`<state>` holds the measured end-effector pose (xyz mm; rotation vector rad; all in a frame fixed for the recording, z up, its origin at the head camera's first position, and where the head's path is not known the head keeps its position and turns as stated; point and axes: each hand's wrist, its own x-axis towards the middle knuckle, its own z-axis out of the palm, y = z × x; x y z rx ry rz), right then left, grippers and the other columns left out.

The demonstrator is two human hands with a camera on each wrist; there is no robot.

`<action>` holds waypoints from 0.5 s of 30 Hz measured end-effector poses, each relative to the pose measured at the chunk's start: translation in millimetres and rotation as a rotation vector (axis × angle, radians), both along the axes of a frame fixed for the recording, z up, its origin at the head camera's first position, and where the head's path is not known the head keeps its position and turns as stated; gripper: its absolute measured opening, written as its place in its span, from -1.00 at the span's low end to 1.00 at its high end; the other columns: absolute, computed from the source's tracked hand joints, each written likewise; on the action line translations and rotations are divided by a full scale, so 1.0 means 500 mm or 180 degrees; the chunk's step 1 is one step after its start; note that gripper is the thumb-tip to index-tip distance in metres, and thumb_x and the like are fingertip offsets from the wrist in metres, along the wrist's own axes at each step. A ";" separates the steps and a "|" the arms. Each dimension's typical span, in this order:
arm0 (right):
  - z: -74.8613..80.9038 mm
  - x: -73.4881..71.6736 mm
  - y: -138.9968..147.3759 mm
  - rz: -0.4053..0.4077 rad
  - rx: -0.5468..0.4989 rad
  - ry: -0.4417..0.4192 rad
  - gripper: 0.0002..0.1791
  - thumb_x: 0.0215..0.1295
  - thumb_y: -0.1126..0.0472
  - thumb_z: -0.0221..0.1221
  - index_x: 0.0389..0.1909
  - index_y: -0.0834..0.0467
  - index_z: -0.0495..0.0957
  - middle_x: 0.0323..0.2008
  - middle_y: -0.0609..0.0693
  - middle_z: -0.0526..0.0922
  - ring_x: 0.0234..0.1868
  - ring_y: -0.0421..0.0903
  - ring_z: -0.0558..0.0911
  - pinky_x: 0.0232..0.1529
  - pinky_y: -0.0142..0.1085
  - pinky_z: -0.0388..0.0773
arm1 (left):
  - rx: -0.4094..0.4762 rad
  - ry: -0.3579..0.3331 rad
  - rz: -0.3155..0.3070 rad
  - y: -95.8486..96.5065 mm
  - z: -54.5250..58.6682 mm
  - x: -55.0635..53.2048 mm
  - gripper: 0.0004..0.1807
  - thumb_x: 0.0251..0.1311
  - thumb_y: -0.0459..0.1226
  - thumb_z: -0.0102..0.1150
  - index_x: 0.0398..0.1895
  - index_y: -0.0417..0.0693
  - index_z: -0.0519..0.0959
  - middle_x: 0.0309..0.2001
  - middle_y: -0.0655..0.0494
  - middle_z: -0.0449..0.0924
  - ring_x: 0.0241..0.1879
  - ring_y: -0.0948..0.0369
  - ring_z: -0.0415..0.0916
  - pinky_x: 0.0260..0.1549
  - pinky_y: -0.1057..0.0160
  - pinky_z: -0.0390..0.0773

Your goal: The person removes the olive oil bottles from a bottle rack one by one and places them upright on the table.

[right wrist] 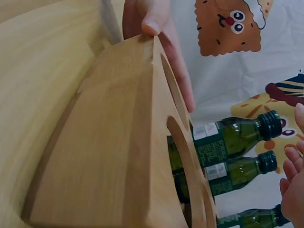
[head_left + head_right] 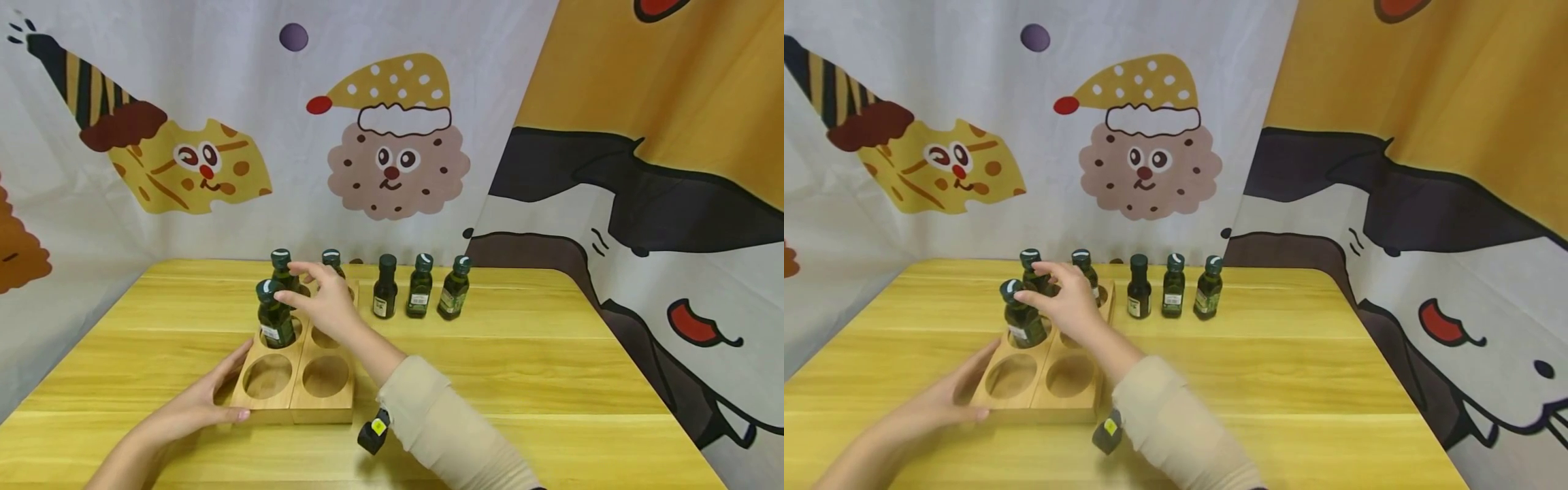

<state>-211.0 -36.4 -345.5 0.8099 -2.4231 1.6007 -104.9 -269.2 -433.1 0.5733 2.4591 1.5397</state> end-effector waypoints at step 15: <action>-0.031 0.003 -0.057 0.0012 -0.0067 -0.0366 -0.48 0.15 0.04 0.35 0.16 -0.02 0.54 -0.04 -0.24 0.57 -0.05 -0.17 0.50 -0.28 -0.44 0.52 | -0.0039 -0.0011 -0.0035 -0.002 0.001 0.000 0.08 0.10 -0.34 0.31 0.55 0.09 -0.20 0.42 -0.41 -0.09 0.28 -0.35 -0.07 0.01 -0.55 -0.07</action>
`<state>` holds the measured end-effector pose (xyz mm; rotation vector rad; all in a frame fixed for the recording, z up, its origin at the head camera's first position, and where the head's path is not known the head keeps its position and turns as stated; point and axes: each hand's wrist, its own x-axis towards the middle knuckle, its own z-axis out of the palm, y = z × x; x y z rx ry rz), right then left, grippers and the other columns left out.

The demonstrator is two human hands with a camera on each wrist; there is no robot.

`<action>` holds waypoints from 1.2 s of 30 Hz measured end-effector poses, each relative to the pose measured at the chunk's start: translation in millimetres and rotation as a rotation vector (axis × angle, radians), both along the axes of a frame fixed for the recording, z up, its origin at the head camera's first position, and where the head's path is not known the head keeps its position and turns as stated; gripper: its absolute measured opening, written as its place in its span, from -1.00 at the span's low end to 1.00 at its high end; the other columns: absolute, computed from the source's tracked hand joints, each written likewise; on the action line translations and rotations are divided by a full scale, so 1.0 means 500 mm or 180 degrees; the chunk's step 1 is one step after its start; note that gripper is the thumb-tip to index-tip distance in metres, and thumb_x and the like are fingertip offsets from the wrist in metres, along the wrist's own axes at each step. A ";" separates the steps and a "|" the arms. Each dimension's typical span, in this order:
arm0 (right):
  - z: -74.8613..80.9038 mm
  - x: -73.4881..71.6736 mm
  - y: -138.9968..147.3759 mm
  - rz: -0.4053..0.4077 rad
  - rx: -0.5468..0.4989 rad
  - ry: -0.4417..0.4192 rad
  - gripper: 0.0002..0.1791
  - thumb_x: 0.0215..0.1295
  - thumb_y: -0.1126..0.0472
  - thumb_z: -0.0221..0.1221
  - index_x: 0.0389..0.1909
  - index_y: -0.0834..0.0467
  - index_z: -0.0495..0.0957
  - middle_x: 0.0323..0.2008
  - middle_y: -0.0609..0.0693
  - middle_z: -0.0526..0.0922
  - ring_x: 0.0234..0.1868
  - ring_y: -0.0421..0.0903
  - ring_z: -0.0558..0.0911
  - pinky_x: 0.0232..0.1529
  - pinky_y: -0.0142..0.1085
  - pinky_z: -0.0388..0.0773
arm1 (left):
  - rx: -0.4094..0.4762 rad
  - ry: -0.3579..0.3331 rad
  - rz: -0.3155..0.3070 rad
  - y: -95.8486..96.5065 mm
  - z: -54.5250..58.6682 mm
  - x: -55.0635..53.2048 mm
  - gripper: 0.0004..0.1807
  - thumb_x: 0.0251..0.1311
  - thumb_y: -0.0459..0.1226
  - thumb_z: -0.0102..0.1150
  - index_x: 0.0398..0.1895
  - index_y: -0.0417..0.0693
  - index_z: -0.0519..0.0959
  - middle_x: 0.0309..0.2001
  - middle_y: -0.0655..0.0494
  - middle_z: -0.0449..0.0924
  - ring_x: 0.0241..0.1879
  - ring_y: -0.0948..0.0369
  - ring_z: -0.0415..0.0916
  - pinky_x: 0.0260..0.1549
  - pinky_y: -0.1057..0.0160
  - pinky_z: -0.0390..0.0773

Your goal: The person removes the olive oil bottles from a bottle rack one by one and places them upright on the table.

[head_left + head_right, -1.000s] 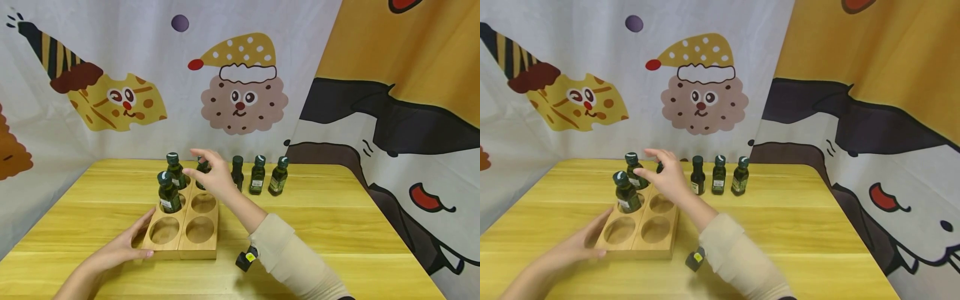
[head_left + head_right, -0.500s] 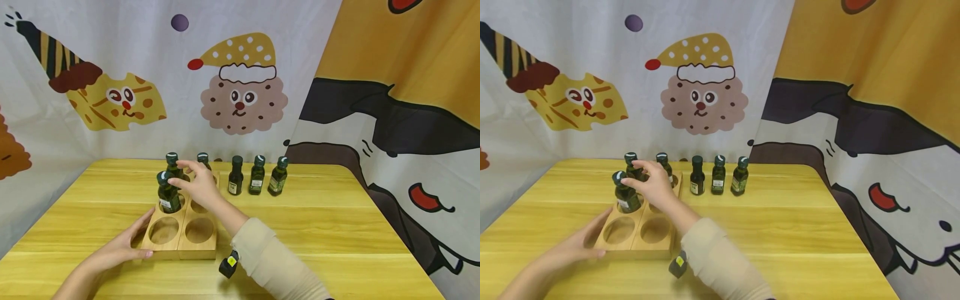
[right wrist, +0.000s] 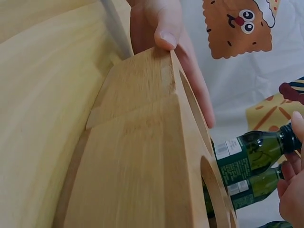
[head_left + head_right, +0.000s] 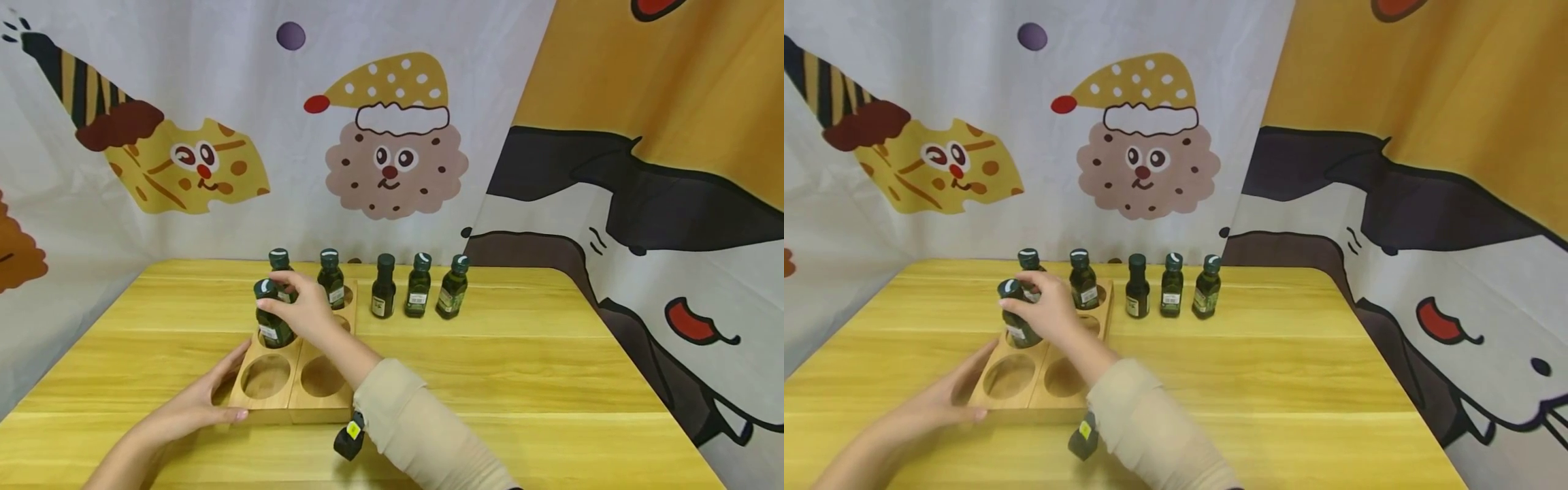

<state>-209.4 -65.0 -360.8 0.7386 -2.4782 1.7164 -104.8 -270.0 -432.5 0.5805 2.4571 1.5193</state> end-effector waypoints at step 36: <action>0.017 0.005 -0.011 -0.0305 -0.0180 0.0686 -0.63 0.14 0.13 0.36 -0.03 0.11 0.60 -0.26 -0.18 0.52 -0.33 -0.13 0.45 -0.45 -0.53 0.37 | 0.0010 -0.0068 0.0000 0.003 0.005 0.000 0.08 0.11 -0.33 0.31 0.54 0.02 -0.23 0.41 -0.44 -0.11 0.30 -0.37 -0.08 0.00 -0.56 -0.10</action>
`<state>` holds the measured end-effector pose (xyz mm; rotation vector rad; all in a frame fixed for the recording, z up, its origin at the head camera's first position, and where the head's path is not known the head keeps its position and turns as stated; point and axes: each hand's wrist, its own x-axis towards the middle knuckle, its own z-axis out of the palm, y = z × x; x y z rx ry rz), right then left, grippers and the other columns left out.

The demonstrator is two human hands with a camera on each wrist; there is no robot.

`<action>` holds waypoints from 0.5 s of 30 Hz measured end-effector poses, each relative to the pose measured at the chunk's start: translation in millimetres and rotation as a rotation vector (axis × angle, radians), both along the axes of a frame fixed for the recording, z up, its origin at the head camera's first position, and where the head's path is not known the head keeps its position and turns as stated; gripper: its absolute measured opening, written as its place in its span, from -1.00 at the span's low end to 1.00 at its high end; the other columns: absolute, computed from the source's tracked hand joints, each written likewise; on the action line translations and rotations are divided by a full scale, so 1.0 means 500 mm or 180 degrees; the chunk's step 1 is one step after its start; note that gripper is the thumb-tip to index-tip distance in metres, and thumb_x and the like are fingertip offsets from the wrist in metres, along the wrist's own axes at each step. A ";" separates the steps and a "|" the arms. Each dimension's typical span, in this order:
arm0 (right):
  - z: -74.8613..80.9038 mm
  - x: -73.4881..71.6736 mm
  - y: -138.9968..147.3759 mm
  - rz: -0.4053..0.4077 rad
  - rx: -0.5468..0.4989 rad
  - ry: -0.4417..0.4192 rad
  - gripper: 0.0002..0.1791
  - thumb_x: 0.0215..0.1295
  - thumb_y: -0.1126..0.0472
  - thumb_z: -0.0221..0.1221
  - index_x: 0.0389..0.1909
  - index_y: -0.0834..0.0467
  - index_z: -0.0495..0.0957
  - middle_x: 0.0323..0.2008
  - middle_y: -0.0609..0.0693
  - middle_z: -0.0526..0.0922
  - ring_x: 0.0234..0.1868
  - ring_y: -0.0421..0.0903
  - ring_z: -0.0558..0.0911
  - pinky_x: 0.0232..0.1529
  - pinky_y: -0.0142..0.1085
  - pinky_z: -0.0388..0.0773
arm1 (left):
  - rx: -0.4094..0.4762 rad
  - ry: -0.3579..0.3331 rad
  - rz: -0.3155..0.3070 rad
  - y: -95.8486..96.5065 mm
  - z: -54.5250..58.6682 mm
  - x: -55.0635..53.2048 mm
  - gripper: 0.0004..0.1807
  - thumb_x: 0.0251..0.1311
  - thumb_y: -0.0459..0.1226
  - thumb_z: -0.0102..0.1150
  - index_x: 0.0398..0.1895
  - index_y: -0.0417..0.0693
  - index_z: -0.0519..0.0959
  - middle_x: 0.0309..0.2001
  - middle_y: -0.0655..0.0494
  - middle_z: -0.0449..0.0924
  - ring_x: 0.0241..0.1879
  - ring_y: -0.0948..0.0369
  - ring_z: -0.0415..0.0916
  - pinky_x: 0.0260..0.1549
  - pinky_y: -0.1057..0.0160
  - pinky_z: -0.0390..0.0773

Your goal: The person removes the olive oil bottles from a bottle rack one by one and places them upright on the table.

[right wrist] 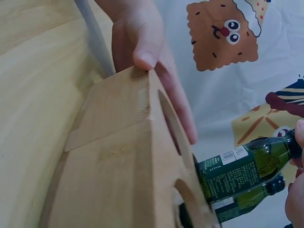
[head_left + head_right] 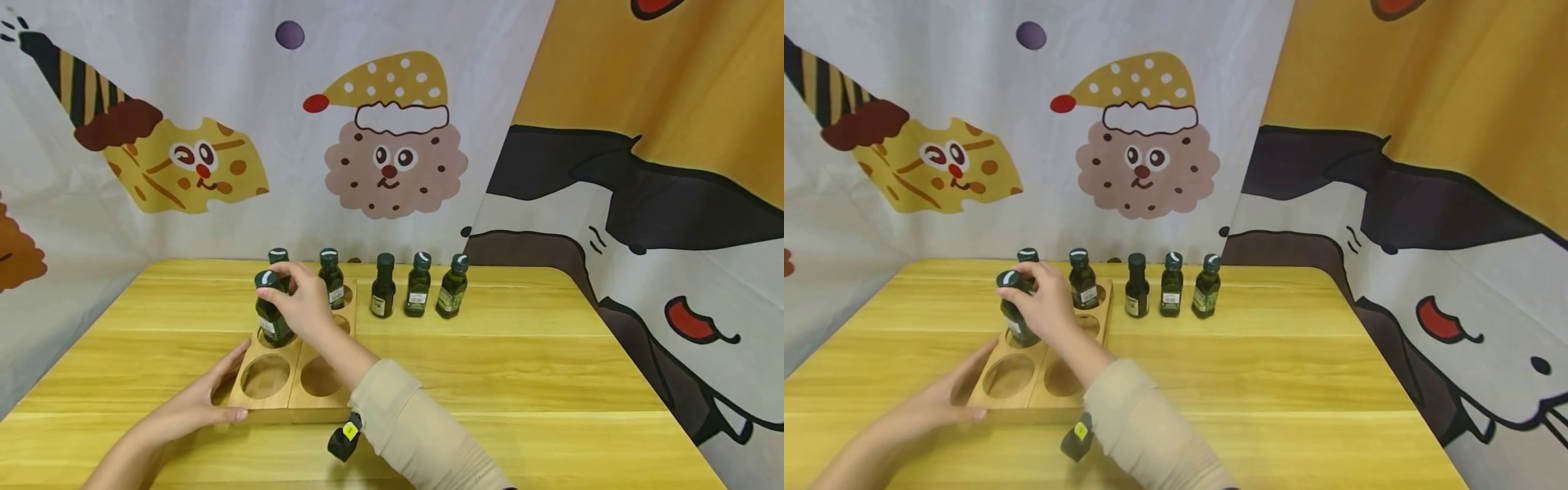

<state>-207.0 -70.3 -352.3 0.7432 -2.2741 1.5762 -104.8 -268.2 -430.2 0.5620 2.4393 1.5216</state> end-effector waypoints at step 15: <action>0.059 0.007 0.036 0.0015 -0.0070 0.0237 -0.62 0.10 0.12 0.38 -0.04 0.11 0.62 -0.22 -0.17 0.55 -0.30 -0.17 0.40 -0.31 -0.46 0.44 | -0.0014 0.0047 0.0010 -0.004 -0.003 -0.002 0.07 0.10 -0.34 0.31 0.54 0.02 -0.21 0.42 -0.39 -0.07 0.32 -0.05 0.03 0.04 -0.53 -0.07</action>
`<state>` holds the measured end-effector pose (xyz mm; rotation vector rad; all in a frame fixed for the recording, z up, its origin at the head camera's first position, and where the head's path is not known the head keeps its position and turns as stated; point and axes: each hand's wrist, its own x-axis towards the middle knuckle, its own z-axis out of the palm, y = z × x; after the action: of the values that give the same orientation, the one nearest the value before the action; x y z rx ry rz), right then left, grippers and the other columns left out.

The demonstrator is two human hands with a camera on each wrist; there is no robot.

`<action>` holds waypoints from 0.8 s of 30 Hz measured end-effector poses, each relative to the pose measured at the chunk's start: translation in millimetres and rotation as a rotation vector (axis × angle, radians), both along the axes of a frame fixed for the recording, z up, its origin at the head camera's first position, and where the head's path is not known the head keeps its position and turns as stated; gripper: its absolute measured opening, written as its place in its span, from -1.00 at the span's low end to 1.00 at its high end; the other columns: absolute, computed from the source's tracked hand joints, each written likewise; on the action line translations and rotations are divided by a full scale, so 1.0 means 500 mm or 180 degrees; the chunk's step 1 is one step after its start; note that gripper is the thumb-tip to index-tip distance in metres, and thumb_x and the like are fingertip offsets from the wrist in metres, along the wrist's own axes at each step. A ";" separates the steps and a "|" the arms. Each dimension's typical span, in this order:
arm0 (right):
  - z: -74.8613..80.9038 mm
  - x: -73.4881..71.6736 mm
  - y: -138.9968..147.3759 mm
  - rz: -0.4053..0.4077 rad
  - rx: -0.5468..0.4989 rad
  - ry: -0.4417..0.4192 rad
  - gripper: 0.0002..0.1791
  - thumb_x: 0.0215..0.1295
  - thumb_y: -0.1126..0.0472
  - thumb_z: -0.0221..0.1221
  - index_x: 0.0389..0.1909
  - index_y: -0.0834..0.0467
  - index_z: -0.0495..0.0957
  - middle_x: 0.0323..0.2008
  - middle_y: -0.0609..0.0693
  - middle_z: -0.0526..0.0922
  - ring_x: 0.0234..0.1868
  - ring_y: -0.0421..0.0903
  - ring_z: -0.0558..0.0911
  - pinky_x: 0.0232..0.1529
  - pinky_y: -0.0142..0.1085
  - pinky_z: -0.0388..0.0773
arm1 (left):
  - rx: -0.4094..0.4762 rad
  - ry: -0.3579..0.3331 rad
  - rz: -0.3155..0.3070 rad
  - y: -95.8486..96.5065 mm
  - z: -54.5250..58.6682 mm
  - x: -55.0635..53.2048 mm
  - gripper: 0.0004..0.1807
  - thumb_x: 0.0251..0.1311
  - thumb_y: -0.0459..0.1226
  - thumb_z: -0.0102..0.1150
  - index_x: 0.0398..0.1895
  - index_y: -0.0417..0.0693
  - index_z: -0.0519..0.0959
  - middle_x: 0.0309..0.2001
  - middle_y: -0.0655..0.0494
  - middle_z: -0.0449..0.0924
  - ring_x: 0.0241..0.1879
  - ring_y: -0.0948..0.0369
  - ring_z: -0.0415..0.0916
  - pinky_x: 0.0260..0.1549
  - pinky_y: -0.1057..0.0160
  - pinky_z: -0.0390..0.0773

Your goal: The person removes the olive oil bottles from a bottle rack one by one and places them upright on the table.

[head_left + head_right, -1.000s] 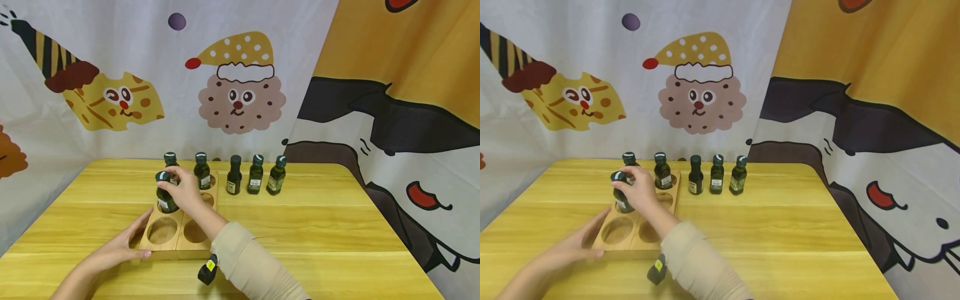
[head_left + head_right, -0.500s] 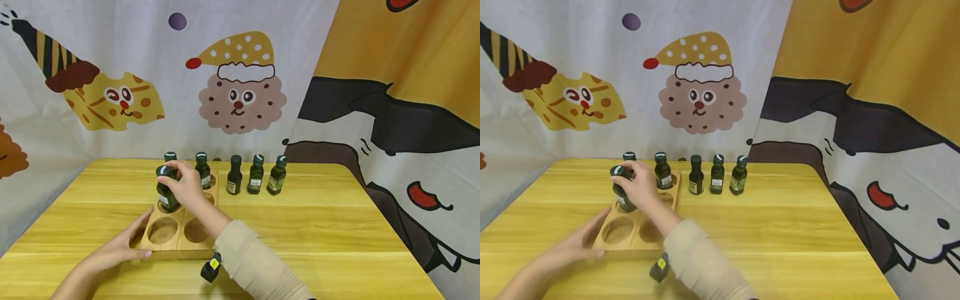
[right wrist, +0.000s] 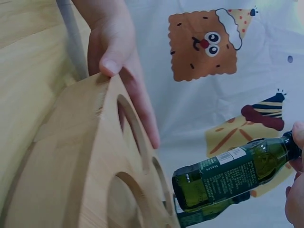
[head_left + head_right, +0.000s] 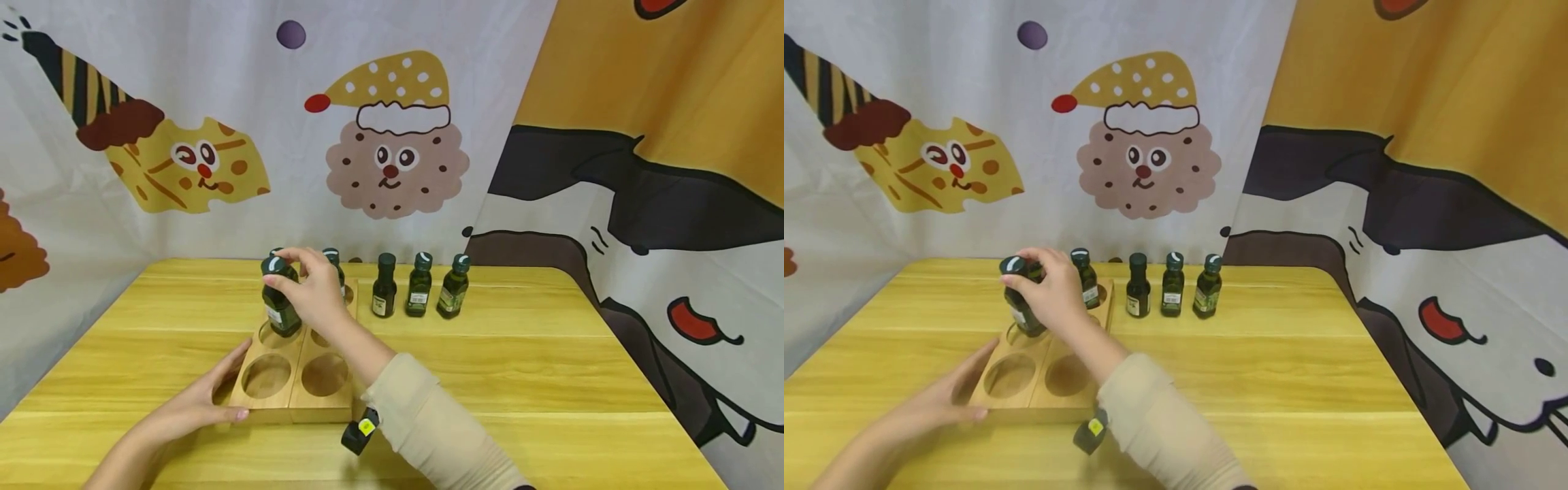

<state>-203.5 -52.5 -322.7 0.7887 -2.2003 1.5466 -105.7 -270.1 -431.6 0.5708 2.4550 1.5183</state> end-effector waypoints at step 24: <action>0.073 0.015 0.094 0.0023 -0.0105 -0.0065 -0.66 0.11 0.16 0.39 -0.08 0.11 0.62 -0.31 -0.11 0.51 -0.36 -0.08 0.35 -0.41 -0.39 0.29 | 0.0068 0.0078 -0.0002 0.000 -0.001 0.004 0.07 0.08 -0.35 0.31 0.54 -0.02 -0.19 0.43 -0.40 -0.11 0.15 0.67 0.04 0.06 -0.51 -0.09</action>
<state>-196.2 -5.6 -286.3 0.7751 -2.1829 1.5972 -103.9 -269.9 -432.2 0.5972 2.4592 1.5483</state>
